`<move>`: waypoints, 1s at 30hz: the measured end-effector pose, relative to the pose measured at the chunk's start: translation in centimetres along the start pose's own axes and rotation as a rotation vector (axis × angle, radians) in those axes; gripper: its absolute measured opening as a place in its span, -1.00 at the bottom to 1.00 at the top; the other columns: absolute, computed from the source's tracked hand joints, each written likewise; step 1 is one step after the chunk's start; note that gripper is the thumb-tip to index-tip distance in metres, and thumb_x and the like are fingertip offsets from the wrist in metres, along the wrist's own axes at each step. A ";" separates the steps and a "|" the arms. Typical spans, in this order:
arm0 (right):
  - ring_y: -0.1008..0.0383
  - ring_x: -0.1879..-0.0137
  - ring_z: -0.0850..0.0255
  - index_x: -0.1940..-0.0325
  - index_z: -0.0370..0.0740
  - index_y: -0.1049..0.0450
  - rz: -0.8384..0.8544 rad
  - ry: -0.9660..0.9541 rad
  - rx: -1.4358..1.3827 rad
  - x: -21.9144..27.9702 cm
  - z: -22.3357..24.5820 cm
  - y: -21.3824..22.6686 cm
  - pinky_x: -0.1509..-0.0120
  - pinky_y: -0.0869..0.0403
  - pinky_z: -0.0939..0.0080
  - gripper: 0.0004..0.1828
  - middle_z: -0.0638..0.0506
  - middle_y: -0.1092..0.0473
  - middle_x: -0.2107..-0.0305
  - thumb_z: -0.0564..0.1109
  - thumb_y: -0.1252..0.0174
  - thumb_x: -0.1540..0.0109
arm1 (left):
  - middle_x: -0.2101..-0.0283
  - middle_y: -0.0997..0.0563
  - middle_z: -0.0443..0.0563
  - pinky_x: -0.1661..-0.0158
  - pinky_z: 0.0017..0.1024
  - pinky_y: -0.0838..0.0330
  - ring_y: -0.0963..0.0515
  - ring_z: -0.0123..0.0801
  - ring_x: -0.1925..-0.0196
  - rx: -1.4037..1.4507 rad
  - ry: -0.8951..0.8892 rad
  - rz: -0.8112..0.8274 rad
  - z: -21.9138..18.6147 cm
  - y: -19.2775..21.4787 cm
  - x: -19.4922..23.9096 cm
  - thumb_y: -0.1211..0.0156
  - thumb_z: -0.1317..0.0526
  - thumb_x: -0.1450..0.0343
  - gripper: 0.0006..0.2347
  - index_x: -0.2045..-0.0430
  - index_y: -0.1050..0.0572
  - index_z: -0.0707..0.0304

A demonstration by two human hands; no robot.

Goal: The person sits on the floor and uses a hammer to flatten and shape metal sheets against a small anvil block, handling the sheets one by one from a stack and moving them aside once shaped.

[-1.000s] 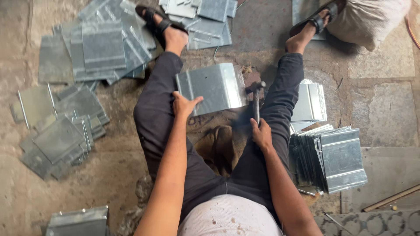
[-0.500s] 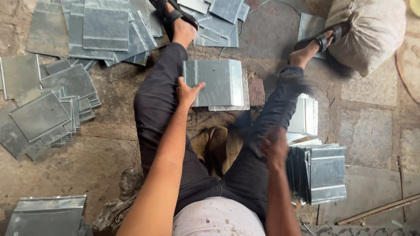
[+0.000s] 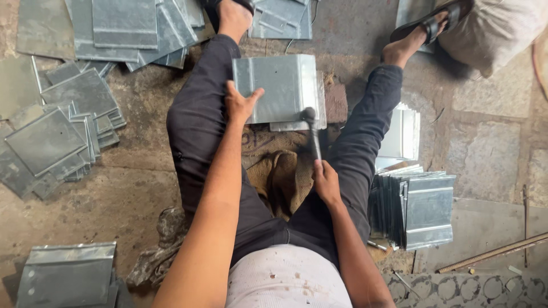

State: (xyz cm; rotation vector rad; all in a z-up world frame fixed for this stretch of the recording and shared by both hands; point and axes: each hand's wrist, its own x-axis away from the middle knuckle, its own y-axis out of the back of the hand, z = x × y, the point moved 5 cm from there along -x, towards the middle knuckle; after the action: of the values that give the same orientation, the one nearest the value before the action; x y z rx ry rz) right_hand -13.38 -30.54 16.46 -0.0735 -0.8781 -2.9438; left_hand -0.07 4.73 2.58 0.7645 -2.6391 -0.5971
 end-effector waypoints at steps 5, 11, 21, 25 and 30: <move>-0.16 0.66 0.35 0.35 -0.11 -0.27 0.010 -0.278 -0.519 0.5 2.9 5.6 0.62 -0.12 0.31 -0.58 0.12 -0.22 0.68 0.21 0.12 -0.42 | -0.03 -0.55 0.55 0.00 -0.03 -0.49 -0.59 0.30 -0.04 0.018 -0.009 -0.074 1.3 0.0 1.3 -0.49 -0.23 -0.17 -0.09 -0.22 -0.14 0.42; -0.08 0.64 0.37 0.16 -0.11 -0.27 -0.191 0.353 -0.868 1.3 10.2 11.9 0.62 -0.08 0.35 -0.54 0.11 -0.22 0.59 0.32 0.01 -0.43 | 0.00 -0.52 0.61 0.01 0.00 -0.48 -0.56 0.37 -0.03 -0.027 -0.084 -0.116 1.2 -0.5 0.5 -0.52 -0.23 -0.23 -0.13 -0.18 -0.14 0.42; -0.19 0.48 0.35 0.19 -0.23 -0.38 0.130 -0.211 -0.228 -0.9 -1.5 -0.4 0.46 -0.21 0.33 -0.61 0.09 -0.24 0.54 0.14 0.03 -0.48 | 0.09 -0.59 0.48 0.08 -0.06 -0.54 -0.64 0.23 0.06 0.000 -0.023 -0.043 -0.9 0.2 0.3 -0.46 -0.23 -0.25 -0.21 -0.10 -0.17 0.39; -0.16 0.63 0.40 0.25 -0.16 -0.38 0.064 -0.263 -0.498 -0.1 3.5 4.8 0.60 -0.11 0.33 -0.58 0.18 -0.22 0.64 0.20 0.03 -0.44 | 0.06 -0.61 0.48 0.02 -0.03 -0.54 -0.63 0.28 0.01 -0.070 -0.035 -0.037 0.4 0.0 0.3 -0.45 -0.25 -0.27 -0.24 -0.05 -0.23 0.42; -0.12 0.63 0.39 0.04 -0.11 -0.42 -0.071 0.188 -0.946 -0.3 9.9 12.3 0.60 -0.13 0.30 -0.52 0.13 -0.20 0.65 0.32 0.07 -0.37 | -0.02 -0.49 0.62 0.02 -0.01 -0.48 -0.55 0.36 -0.03 -0.075 -0.201 -0.075 0.7 -1.1 0.8 -0.49 -0.24 -0.26 -0.14 -0.15 -0.16 0.53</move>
State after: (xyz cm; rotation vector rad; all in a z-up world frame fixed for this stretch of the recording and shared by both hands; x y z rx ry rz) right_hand -11.84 -35.36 31.40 0.1857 0.5759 -3.0571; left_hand -0.54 3.60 1.60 0.8229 -2.7598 -0.8292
